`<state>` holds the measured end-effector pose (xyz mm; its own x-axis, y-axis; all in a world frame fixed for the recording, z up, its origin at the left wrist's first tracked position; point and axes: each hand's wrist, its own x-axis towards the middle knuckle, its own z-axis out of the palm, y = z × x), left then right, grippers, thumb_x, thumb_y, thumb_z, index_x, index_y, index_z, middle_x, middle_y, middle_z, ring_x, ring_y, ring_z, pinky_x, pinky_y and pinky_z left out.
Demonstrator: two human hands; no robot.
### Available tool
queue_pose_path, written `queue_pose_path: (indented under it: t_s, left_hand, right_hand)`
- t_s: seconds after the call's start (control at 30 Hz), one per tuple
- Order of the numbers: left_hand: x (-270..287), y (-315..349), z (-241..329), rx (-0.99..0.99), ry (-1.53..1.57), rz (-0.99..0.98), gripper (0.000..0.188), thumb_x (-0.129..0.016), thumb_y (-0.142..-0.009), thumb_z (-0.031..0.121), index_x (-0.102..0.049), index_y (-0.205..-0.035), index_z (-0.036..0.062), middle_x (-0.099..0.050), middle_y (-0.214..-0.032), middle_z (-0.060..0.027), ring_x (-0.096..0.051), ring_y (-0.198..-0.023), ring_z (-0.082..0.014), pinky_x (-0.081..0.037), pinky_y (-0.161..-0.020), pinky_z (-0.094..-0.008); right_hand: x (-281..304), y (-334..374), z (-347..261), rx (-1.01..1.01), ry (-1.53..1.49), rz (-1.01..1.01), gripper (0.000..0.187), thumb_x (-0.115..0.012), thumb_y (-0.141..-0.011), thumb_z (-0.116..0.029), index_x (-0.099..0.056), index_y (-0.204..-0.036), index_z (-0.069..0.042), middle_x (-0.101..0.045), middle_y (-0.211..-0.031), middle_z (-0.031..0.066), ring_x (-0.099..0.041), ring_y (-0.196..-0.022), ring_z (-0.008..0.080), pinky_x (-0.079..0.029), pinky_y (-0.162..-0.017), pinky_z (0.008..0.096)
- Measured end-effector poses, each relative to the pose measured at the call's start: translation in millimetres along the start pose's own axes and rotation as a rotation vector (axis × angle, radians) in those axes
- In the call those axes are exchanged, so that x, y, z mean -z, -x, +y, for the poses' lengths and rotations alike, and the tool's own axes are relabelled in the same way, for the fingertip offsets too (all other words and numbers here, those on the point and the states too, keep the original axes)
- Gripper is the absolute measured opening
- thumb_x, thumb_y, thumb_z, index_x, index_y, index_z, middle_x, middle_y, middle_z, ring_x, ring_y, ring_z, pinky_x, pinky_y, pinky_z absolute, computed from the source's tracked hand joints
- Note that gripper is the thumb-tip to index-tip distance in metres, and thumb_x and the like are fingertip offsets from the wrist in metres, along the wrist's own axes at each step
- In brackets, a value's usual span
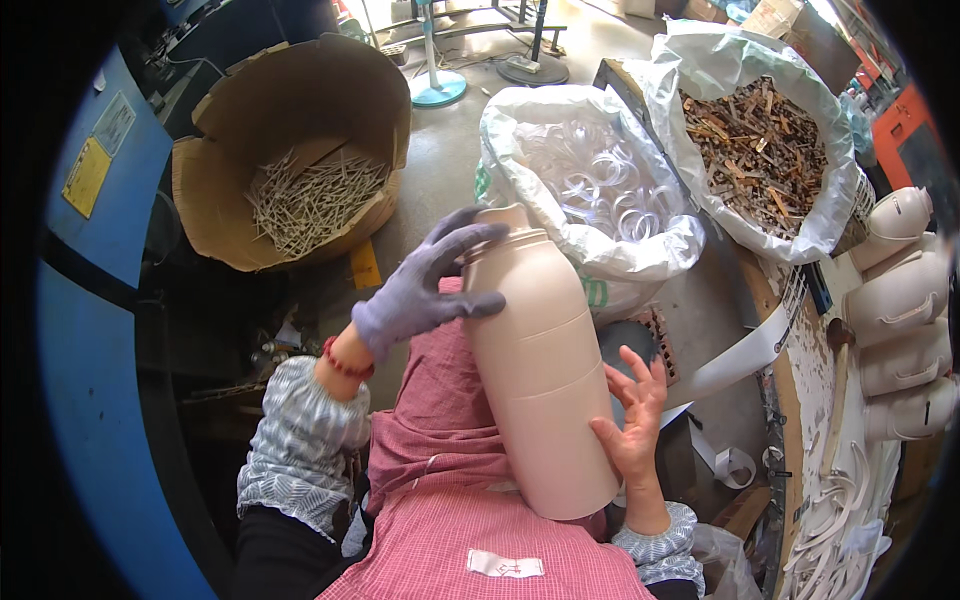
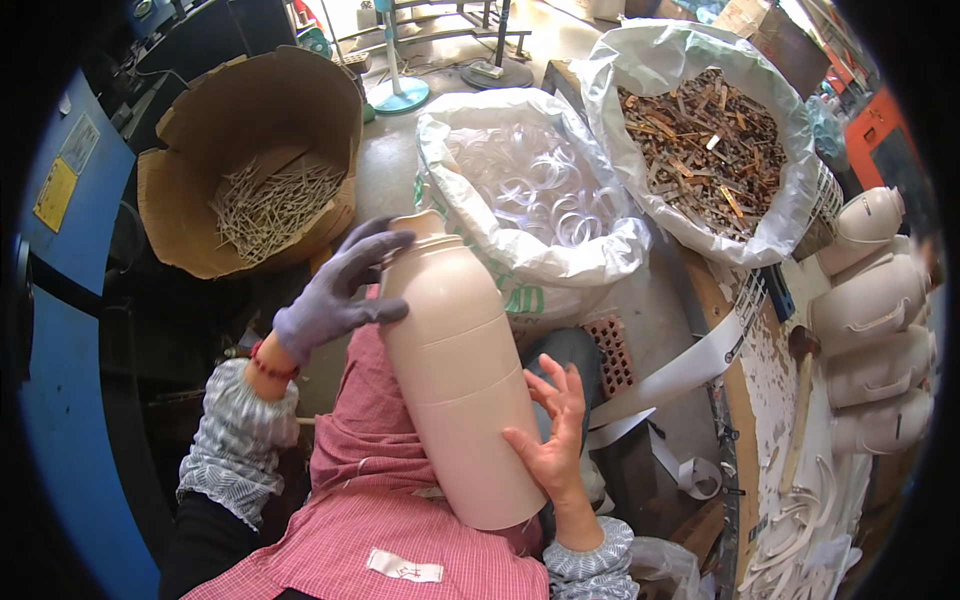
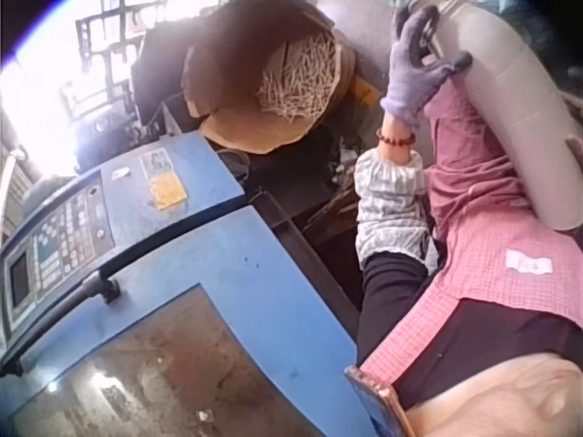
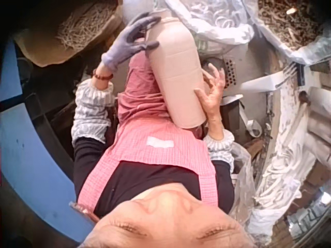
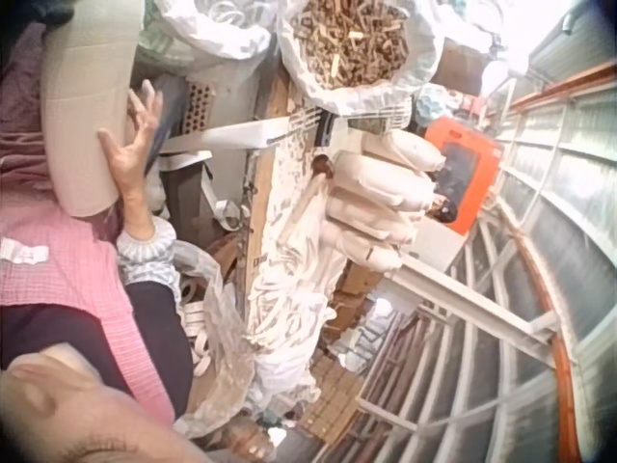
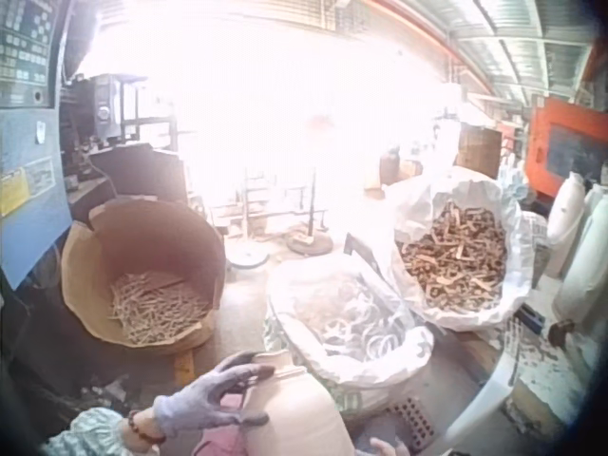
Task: The person assembles white thermos-style containers by attaching handles and applying labels. They pick up each container, secure the handle, apply a label, and place the finished unit on a nearby table.
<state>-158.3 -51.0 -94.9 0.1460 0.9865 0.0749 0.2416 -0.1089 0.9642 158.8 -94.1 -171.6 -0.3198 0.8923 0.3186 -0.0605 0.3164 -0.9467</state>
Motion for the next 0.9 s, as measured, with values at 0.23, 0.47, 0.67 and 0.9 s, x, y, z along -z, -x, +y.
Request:
queue_pose_path:
  t_s: [0.23, 0.47, 0.67, 0.9]
  left_hand:
    - [-12, -45, -69, 0.084, 0.183, -0.188, 0.054, -0.073, -0.085, 0.02, -0.054, -0.135, 0.013, -0.015, -0.158, -0.011, -0.03, -0.139, -0.0248, -0.034, -0.111, -0.0376]
    - [-31, -45, -55, 0.03, 0.123, -0.134, 0.037, -0.061, -0.092, 0.017, -0.058, -0.128, 0.0108, -0.03, -0.153, -0.0115, -0.031, -0.14, -0.0253, -0.032, -0.111, -0.0373]
    - [-42, -42, -65, -0.009, -0.014, 0.014, 0.036, -0.065, -0.088, 0.018, -0.056, -0.12, 0.0061, -0.035, -0.148, -0.016, -0.029, -0.141, -0.0282, -0.027, -0.113, -0.039]
    - [-56, -45, -58, -0.082, -0.204, 0.119, 0.057, -0.082, -0.071, 0.029, -0.054, -0.116, 0.0076, -0.043, -0.138, -0.0176, -0.037, -0.134, -0.0304, -0.03, -0.111, -0.041]
  right_hand:
    - [1, -59, -22, -0.305, -0.232, 0.072, 0.009, -0.071, -0.082, 0.0, -0.064, -0.088, 0.0, -0.053, -0.115, 0.0073, -0.054, -0.1, 0.0113, -0.043, -0.09, 0.026]
    - [-8, -105, 15, -0.485, -0.172, -0.077, 0.006, -0.066, -0.088, -0.009, -0.064, -0.088, -0.003, -0.057, -0.099, -0.0019, -0.049, -0.087, 0.0056, -0.038, -0.084, 0.0216]
    - [-11, -111, 29, -0.554, -0.185, -0.036, 0.007, -0.067, -0.088, -0.009, -0.064, -0.088, -0.003, -0.058, -0.093, -0.0027, -0.05, -0.085, 0.0049, -0.039, -0.081, 0.0207]
    - [-12, -111, 36, -0.577, -0.198, 0.039, 0.013, -0.071, -0.086, -0.013, -0.065, -0.087, -0.002, -0.057, -0.086, -0.002, -0.05, -0.077, 0.0049, -0.041, -0.073, 0.02]
